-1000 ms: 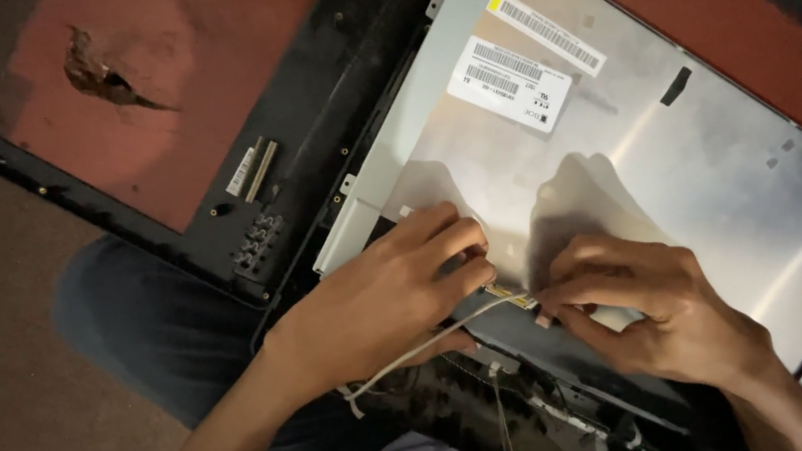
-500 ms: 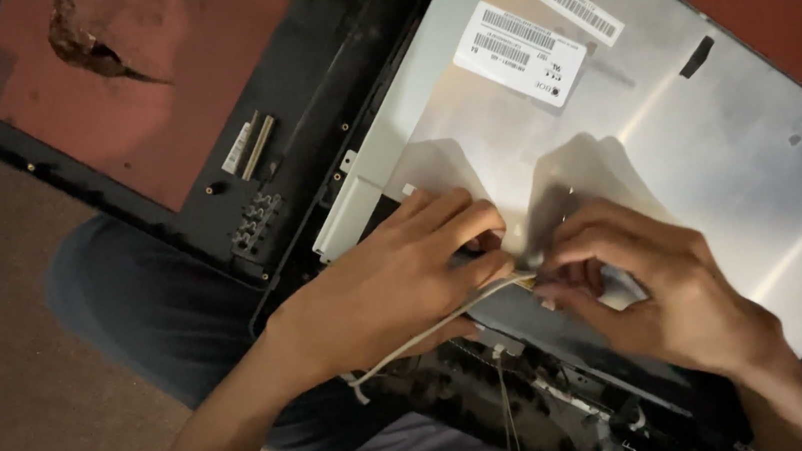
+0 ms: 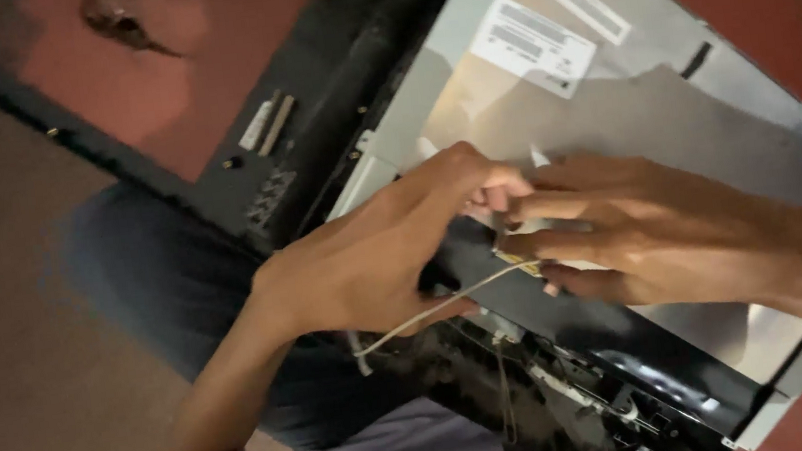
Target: The person is disassembling a computer monitor or laptop, removing the screen panel, and then reconnecting and securing the internal ribbon cables.
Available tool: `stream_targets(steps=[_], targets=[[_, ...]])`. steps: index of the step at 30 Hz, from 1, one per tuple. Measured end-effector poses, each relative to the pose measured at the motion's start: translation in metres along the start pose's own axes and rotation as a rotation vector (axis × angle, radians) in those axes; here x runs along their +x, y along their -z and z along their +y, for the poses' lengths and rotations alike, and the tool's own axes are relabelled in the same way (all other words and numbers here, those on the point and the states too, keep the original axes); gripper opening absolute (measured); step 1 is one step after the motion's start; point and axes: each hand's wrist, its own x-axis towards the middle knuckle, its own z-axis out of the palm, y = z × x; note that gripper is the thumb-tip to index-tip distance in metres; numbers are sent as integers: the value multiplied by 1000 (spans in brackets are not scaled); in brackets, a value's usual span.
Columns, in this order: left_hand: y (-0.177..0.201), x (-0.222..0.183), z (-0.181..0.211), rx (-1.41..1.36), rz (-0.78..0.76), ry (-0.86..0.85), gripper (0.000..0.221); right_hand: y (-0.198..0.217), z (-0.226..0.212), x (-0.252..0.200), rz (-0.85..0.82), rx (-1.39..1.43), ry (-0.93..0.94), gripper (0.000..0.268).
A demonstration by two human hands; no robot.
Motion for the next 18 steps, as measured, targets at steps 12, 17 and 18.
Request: stream_targets(steps=[12, 17, 18], targets=[[-4, -1, -9, 73, -132, 98, 97, -21, 13, -17, -232, -261, 142, 64], [-12, 4, -12, 203, -124, 92, 80, -18, 9, -1, -161, 215, -91, 39], [-13, 5, -13, 221, -106, 90, 72, -19, 7, 4, -143, 690, -398, 29]])
